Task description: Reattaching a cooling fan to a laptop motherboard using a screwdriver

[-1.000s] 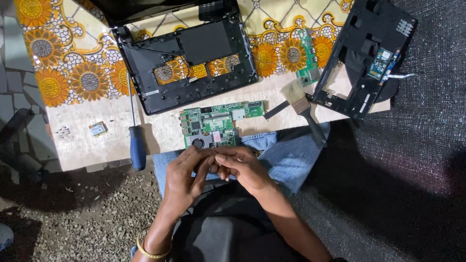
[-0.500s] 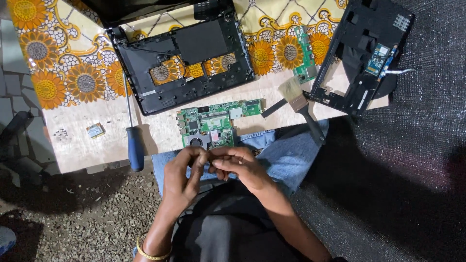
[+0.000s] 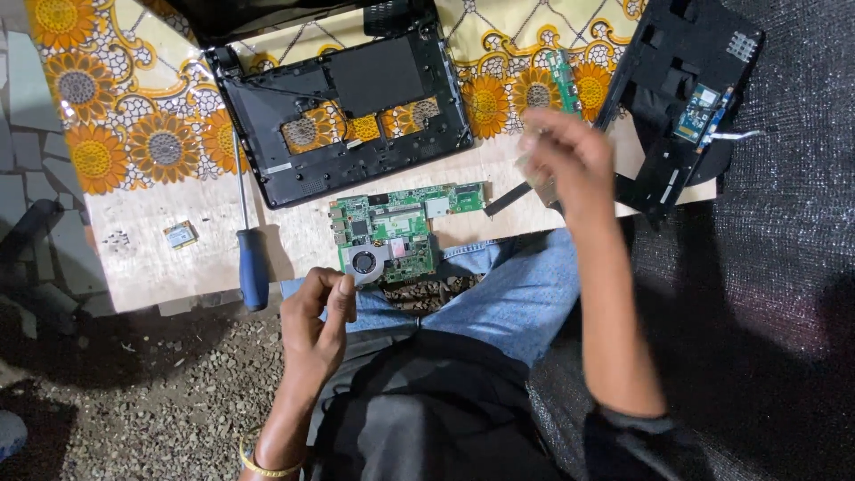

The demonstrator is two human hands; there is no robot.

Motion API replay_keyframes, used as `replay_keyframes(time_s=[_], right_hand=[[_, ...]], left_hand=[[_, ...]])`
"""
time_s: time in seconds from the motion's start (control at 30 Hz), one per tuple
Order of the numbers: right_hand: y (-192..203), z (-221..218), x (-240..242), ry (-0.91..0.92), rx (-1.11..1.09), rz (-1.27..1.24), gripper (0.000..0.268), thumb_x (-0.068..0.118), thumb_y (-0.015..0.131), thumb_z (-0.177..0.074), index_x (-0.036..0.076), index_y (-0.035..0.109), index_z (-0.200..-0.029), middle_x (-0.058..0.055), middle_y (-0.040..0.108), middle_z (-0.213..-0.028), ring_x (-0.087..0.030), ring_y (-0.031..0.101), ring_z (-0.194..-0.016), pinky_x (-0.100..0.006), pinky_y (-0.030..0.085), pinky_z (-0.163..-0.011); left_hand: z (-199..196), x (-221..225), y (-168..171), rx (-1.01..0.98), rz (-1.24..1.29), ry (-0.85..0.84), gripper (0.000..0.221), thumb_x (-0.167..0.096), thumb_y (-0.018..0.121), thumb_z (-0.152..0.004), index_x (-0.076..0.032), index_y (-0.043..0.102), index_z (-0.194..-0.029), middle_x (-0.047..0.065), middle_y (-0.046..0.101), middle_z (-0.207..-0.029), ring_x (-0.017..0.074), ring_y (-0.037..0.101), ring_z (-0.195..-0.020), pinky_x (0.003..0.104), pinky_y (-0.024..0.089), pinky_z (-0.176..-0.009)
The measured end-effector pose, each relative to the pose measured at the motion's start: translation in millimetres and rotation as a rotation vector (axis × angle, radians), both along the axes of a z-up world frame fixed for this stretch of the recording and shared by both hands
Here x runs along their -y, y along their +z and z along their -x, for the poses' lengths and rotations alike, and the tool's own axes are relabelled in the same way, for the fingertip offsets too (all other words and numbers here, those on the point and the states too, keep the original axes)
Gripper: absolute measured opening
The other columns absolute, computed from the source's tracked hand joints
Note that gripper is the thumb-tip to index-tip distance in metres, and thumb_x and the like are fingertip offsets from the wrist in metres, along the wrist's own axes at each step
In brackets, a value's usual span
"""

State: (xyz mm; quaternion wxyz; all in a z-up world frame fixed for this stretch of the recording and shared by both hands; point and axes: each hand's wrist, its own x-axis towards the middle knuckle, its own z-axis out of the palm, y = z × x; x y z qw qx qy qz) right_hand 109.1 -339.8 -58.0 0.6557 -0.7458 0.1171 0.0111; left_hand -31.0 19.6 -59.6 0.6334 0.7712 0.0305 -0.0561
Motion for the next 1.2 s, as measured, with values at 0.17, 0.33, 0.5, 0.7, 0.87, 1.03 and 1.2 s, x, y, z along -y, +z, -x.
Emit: replay_keyframes(time_s=[0.17,0.33,0.5,0.7,0.87,1.03,1.2], right_hand=[[-20,-64,31,0.019,0.026,0.413,0.03,0.001,0.081,-0.098,0.004,0.079,-0.128,-0.009,0.082,-0.098,-0.012,0.069,-0.07,-0.024,0.058,-0.064],[-70,-84,44,0.158,0.175,0.501,0.029,0.001,0.089,-0.099,-0.001,0.075,-0.124,-0.014,0.077,-0.095,-0.017,0.069,-0.073,-0.027,0.056,-0.064],[-73,-82,42,0.133,0.162,0.552,0.031,-0.002,0.091,-0.093,-0.001,0.078,-0.12,-0.014,0.079,-0.101,-0.018,0.074,-0.08,-0.027,0.062,-0.069],[-16,-43,11,-0.058,0.214,0.456,0.019,0.0,0.087,-0.1,0.001,0.077,-0.116,-0.011,0.078,-0.11,-0.016,0.072,-0.091,-0.027,0.063,-0.078],[1,39,-63,-0.149,0.042,0.112,0.017,0.021,0.082,-0.102,0.005,0.079,-0.109,-0.01,0.07,-0.094,-0.014,0.067,-0.077,-0.027,0.059,-0.075],[-9,105,-137,0.234,-0.117,-0.272,0.032,0.013,0.094,-0.088,0.003,0.086,-0.117,-0.018,0.083,-0.103,-0.014,0.07,-0.081,-0.029,0.056,-0.074],[-12,116,-164,0.166,-0.132,-0.421,0.024,0.01,0.09,-0.093,0.001,0.085,-0.114,-0.018,0.081,-0.103,-0.014,0.068,-0.081,-0.029,0.057,-0.075]], left_hand=[[-2,5,17,-0.025,-0.075,-0.001,0.023,-0.021,0.069,-0.108,-0.003,0.069,-0.093,-0.001,0.057,-0.064,0.0103,0.047,-0.051,0.026,0.038,-0.046],[-1,4,26,-0.095,-0.08,0.022,0.014,-0.013,0.08,-0.099,-0.001,0.073,-0.099,0.001,0.068,-0.075,0.0103,0.058,-0.064,0.024,0.047,-0.058],[-6,3,27,-0.105,-0.085,0.005,0.011,-0.01,0.081,-0.098,0.0,0.076,-0.102,0.002,0.07,-0.075,0.0094,0.058,-0.062,0.023,0.047,-0.055],[-12,5,31,-0.059,-0.099,0.004,0.01,-0.01,0.081,-0.098,-0.001,0.076,-0.101,0.002,0.072,-0.075,0.0099,0.063,-0.063,0.023,0.049,-0.058],[-15,12,22,-0.032,-0.022,0.047,0.011,-0.002,0.08,-0.098,-0.004,0.079,-0.109,0.018,0.081,-0.074,0.0327,0.08,-0.061,0.045,0.064,-0.065],[-19,34,29,-0.049,0.156,0.075,0.02,-0.004,0.073,-0.103,0.001,0.071,-0.123,0.022,0.083,-0.082,0.0318,0.08,-0.067,0.05,0.067,-0.068],[-21,36,24,-0.004,0.142,0.074,0.024,-0.002,0.065,-0.107,0.001,0.066,-0.131,0.019,0.079,-0.074,0.0272,0.078,-0.062,0.045,0.066,-0.065]])
